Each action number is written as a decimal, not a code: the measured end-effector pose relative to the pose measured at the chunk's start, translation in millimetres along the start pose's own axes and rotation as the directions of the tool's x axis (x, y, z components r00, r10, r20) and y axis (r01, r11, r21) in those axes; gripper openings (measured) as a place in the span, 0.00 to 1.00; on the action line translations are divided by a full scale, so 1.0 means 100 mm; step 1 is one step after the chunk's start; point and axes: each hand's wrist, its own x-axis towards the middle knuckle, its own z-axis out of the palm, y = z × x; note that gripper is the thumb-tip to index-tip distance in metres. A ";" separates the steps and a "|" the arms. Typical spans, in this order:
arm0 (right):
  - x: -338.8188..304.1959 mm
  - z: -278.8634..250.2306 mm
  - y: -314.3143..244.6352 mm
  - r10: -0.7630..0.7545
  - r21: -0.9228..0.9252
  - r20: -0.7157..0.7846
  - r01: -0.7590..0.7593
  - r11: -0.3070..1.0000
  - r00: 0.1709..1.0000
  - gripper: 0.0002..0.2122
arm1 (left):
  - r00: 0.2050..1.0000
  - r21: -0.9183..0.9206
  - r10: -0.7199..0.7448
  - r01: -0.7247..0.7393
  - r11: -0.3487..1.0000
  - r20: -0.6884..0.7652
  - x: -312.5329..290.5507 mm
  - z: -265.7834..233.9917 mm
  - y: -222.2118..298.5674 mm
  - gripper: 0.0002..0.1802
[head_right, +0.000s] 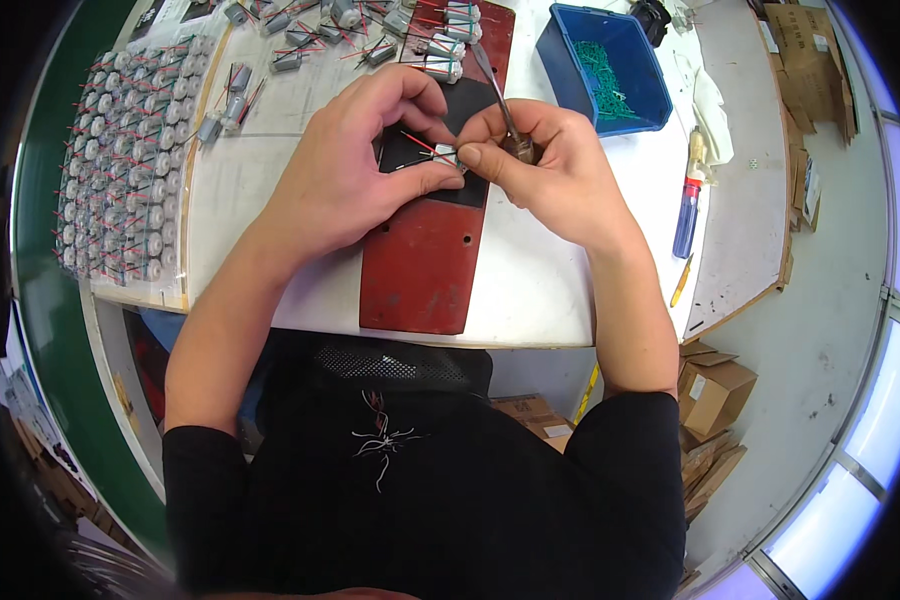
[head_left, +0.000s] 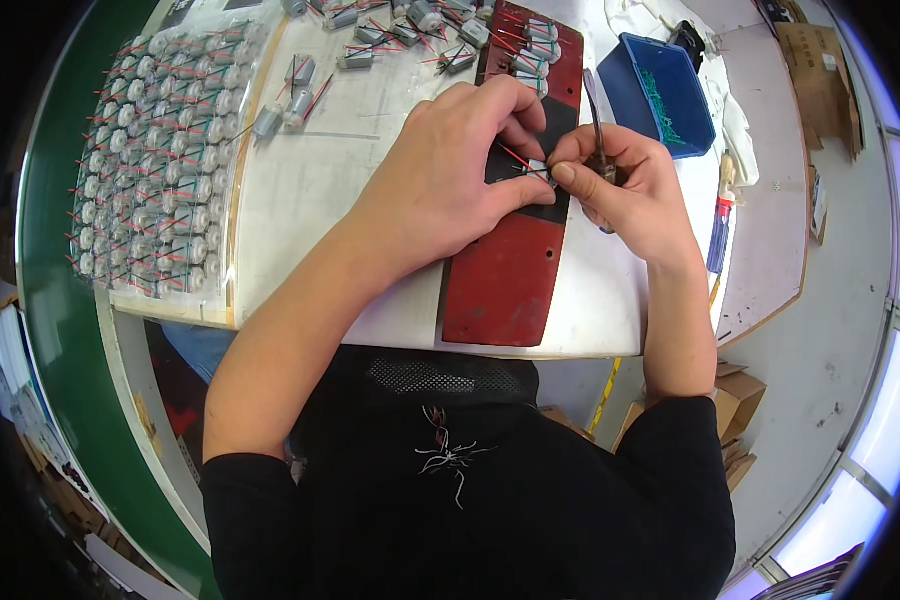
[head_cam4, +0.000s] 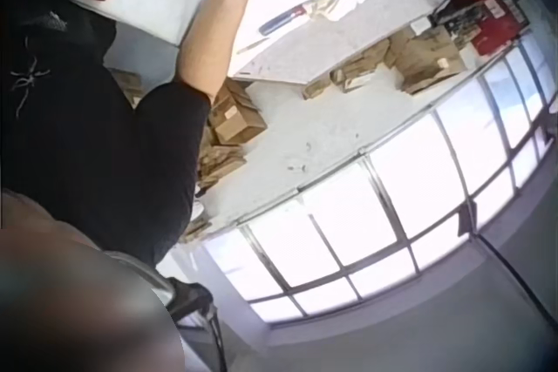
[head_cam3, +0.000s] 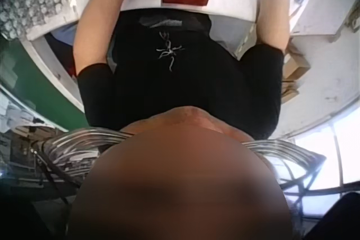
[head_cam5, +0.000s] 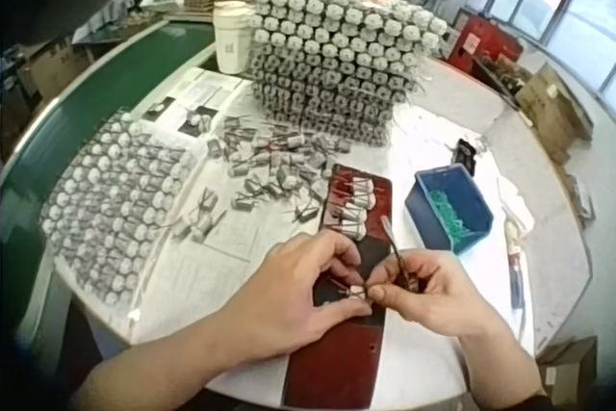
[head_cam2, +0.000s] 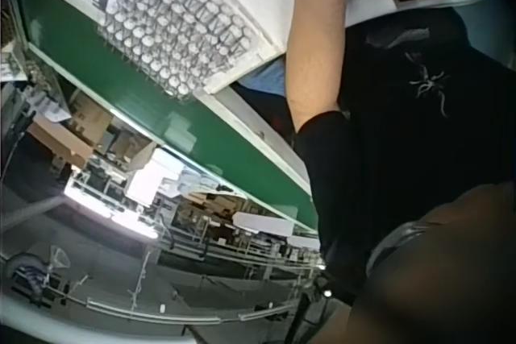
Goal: Assembling small mechanical components using tweezers at a factory workbench.
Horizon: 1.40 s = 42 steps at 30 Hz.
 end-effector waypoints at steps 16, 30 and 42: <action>-0.05 0.01 -0.06 0.016 -0.079 -0.063 -0.021 0.997 0.998 0.05 | 0.995 0.100 0.094 -0.095 0.990 0.019 0.02 -0.02 0.00 0.12; -0.15 -0.06 -0.06 -0.287 -0.887 0.151 0.258 0.383 0.946 0.20 | 0.992 0.081 0.112 -0.117 0.990 0.061 0.06 -0.06 -0.04 0.12; -0.10 -0.06 0.08 -0.325 -0.935 0.158 0.247 0.254 0.933 0.15 | 0.991 0.095 0.104 -0.112 0.989 0.082 0.08 -0.05 -0.07 0.12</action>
